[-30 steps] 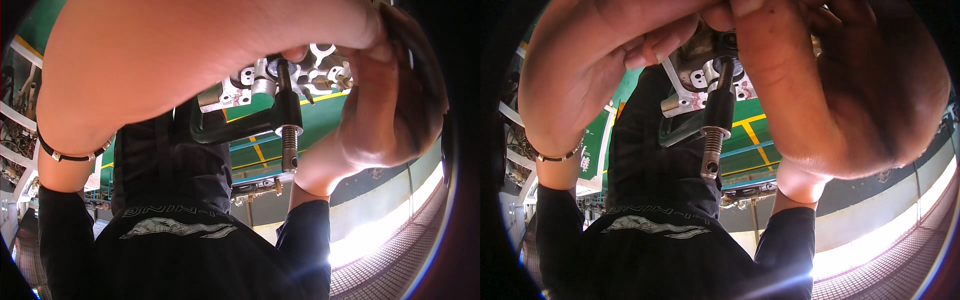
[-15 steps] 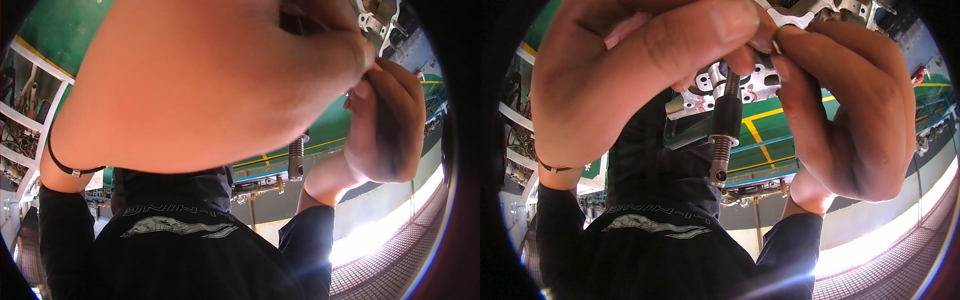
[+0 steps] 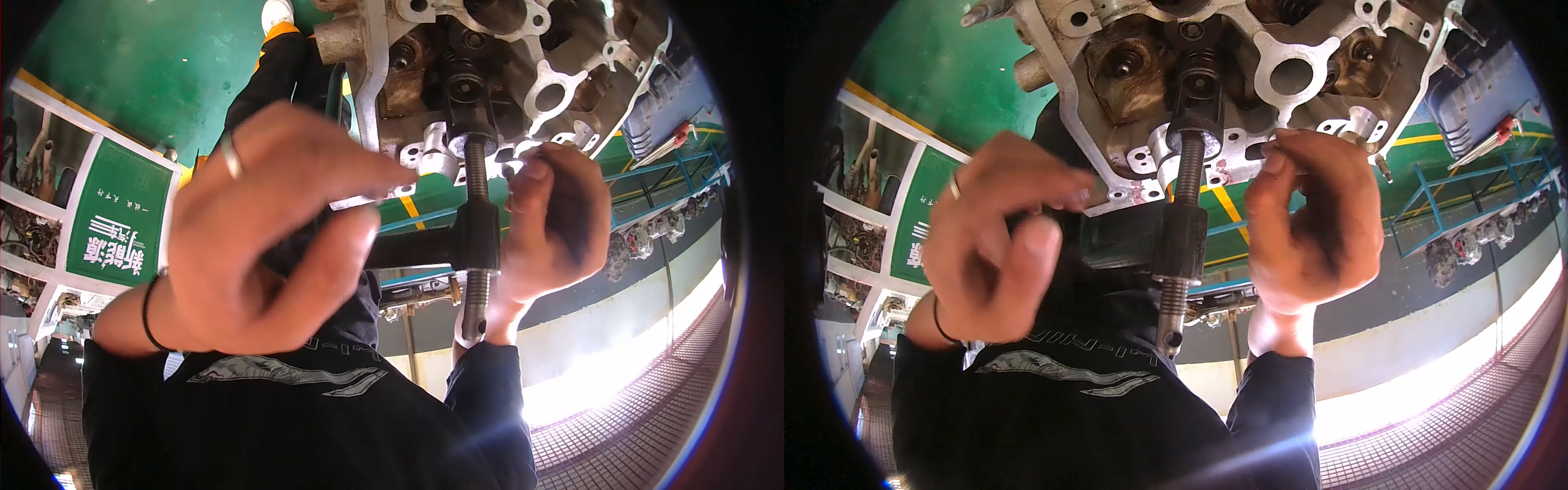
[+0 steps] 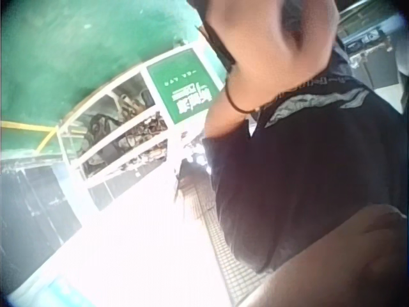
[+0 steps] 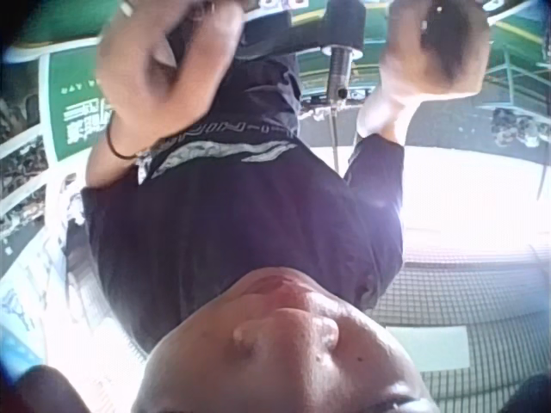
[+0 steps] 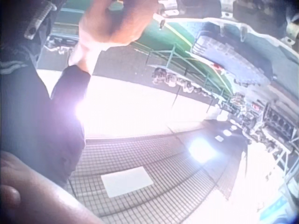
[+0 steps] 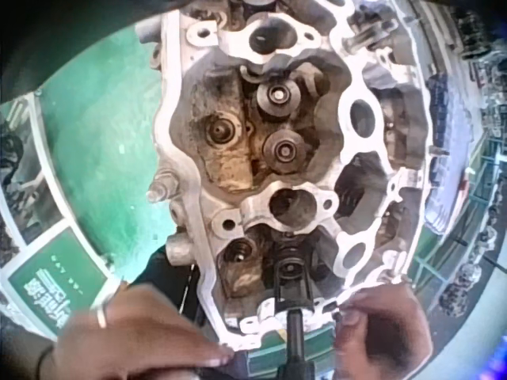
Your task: Compressing engine valve springs using a specialized compressor tool and removing the valve keepers to disassemble the valves from a cylinder head.
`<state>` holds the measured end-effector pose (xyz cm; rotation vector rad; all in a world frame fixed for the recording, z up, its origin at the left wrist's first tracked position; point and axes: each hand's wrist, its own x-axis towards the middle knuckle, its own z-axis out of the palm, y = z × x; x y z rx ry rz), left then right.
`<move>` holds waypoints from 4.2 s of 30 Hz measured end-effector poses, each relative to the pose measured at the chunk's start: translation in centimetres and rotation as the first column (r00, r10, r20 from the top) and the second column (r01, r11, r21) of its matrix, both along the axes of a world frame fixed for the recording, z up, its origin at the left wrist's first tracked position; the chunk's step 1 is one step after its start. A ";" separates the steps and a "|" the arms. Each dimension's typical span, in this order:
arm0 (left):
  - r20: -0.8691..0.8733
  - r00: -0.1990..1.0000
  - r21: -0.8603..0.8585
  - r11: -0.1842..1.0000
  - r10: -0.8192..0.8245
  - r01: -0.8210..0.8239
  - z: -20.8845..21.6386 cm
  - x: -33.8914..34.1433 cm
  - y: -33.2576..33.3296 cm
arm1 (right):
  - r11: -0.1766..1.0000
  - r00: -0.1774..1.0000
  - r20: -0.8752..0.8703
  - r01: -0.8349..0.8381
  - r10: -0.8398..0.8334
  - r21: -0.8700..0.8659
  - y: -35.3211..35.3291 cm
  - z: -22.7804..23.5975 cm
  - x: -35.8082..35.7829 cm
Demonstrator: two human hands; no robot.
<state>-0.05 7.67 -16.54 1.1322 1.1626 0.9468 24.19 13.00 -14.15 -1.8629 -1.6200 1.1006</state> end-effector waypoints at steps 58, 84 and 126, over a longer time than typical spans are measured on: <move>0.034 0.997 -0.062 0.996 0.063 -0.061 -1.5 5.3 -6.4 | 0.980 0.970 0.245 0.043 0.006 -0.196 0.8 -1.1 -4.4; -0.021 0.998 -0.082 0.995 0.054 -0.055 -1.4 5.2 -6.4 | 0.922 0.851 0.359 -0.325 0.383 -0.213 -1.0 -0.4 -2.9; -0.173 0.984 0.063 0.998 0.038 -0.028 -1.3 5.1 -4.7 | 0.993 0.995 -0.002 -0.103 0.103 -0.051 0.2 -2.3 -1.6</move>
